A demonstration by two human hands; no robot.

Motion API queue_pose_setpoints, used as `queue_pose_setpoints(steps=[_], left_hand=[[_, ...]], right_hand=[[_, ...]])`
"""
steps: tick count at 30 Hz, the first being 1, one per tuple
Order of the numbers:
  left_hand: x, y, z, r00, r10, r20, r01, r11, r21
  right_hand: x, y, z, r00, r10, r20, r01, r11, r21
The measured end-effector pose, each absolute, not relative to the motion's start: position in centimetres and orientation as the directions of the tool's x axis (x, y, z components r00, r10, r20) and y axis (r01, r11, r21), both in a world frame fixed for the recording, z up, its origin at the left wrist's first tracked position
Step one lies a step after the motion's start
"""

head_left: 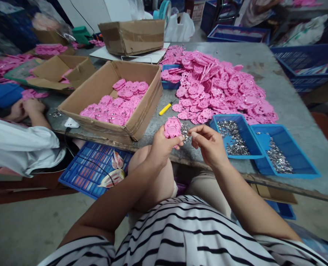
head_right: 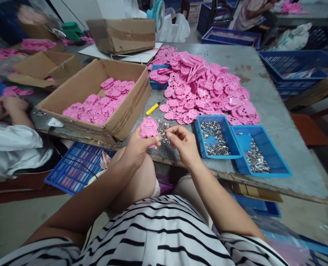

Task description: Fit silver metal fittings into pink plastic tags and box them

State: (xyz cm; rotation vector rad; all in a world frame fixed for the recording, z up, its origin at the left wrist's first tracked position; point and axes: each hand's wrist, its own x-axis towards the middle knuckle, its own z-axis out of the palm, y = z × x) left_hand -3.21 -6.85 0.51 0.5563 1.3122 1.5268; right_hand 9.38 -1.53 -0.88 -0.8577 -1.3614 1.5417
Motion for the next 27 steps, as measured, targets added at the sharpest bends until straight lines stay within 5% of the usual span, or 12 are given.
queue_pose_setpoints(steps=[7,12,16,27], left_hand=[[-3.2,-7.1,0.5,-0.391,0.889,-0.239,-0.324,0.11,0.94],[-3.2,-7.1,0.9,-0.318,0.926,-0.206,-0.516,0.013,0.857],[-3.1,-7.0,1.6,-0.223,0.957,-0.184,-0.657,-0.008,0.754],[-3.3,-8.2,1.9,-0.168,0.985,0.039,-0.594,-0.132,0.793]], right_hand=[[8.9,-1.5,-0.3,-0.44,0.895,0.068,-0.01,0.071,-0.997],[9.2,-1.1,-0.5,-0.397,0.918,0.011,-0.098,-0.031,-0.995],[8.8,-1.6,-0.3,-0.302,0.947,0.109,-0.173,0.058,-0.983],[6.3,-3.7,0.5,-0.219,0.958,0.184,-0.319,0.108,-0.942]])
